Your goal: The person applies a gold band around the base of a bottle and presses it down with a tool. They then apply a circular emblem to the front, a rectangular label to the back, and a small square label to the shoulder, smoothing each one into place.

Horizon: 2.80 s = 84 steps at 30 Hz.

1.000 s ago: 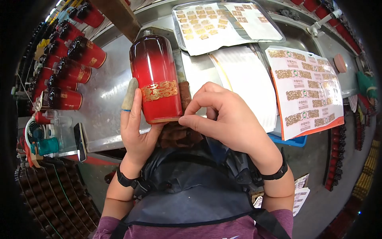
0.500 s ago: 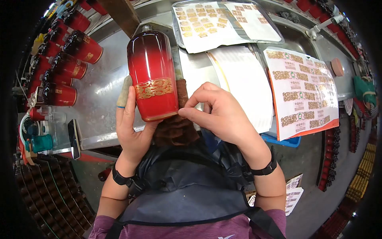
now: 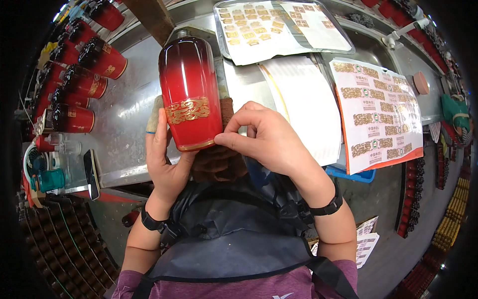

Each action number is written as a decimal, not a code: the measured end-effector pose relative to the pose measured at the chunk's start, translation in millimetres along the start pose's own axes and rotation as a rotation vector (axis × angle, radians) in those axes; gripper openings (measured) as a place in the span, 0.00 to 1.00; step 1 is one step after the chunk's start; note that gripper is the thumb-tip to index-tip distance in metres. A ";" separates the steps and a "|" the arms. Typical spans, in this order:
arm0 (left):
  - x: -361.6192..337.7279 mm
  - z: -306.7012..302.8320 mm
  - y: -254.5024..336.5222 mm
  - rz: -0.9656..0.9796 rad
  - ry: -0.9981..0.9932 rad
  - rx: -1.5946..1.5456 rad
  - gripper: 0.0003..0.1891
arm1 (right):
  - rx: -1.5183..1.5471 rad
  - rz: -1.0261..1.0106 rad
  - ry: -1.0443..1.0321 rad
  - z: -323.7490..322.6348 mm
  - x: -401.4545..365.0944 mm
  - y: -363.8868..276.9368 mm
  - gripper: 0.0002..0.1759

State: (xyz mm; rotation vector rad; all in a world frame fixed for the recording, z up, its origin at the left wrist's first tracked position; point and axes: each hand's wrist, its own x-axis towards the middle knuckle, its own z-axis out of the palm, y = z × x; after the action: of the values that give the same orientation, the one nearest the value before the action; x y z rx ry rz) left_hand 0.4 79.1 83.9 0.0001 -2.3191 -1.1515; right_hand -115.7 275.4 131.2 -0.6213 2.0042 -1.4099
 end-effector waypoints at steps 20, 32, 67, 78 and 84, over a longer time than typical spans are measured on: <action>-10.6 3.3 21.6 0.506 -0.078 0.507 0.27 | 0.088 0.024 -0.053 -0.4 6.2 9.8 0.11; -10.6 -6.1 14.6 0.556 -0.027 0.477 0.21 | 0.115 0.042 -0.069 0.1 8.1 12.5 0.12; 14.7 -4.2 8.8 0.086 0.002 0.121 0.48 | 0.107 0.003 -0.013 -4.5 -9.9 -8.4 0.06; 14.5 -3.4 7.6 0.093 0.009 0.140 0.48 | 0.081 0.001 -0.006 -2.9 -1.0 3.5 0.11; 15.0 -3.2 7.1 0.111 0.019 0.151 0.48 | 0.090 0.051 -0.028 -0.6 1.3 2.6 0.07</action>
State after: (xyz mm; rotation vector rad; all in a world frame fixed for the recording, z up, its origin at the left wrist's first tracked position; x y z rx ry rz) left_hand -9.1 77.7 97.7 -0.0613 -2.3525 -0.9163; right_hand -117.2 275.7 128.5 -0.5437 1.9101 -1.4450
